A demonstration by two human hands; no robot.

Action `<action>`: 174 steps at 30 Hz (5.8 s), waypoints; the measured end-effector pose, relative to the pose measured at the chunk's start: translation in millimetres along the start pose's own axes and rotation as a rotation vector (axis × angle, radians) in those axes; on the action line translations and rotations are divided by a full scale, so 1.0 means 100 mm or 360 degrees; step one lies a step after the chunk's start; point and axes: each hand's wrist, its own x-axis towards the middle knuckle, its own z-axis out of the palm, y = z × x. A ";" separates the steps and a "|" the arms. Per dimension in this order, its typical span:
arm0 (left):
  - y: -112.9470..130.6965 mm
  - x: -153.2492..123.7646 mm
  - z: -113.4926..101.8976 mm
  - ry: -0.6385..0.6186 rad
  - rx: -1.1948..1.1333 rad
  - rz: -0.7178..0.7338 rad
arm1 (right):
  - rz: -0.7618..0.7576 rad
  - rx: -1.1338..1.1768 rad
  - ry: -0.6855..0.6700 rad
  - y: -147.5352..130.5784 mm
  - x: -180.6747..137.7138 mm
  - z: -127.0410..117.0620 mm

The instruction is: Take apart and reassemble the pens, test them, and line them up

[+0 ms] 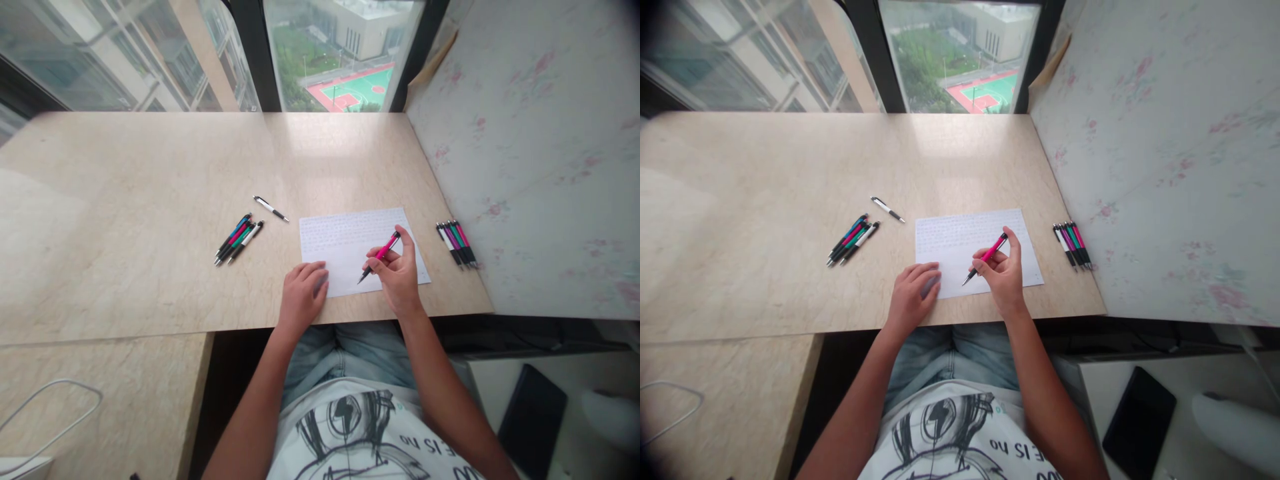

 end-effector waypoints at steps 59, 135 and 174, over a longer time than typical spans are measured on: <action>-0.08 0.02 0.02 0.0035 -0.0024 0.0054 | -0.0294 -0.2382 0.1075 -0.04 0.34 -1.33; -0.93 0.27 -0.79 0.0086 0.0289 -0.0321 | -0.0418 -0.1122 -0.0120 0.36 -0.12 0.22; 0.11 -0.05 0.11 0.0228 -0.2093 -0.0729 | -0.0534 -0.0982 -0.0339 0.29 -0.29 0.27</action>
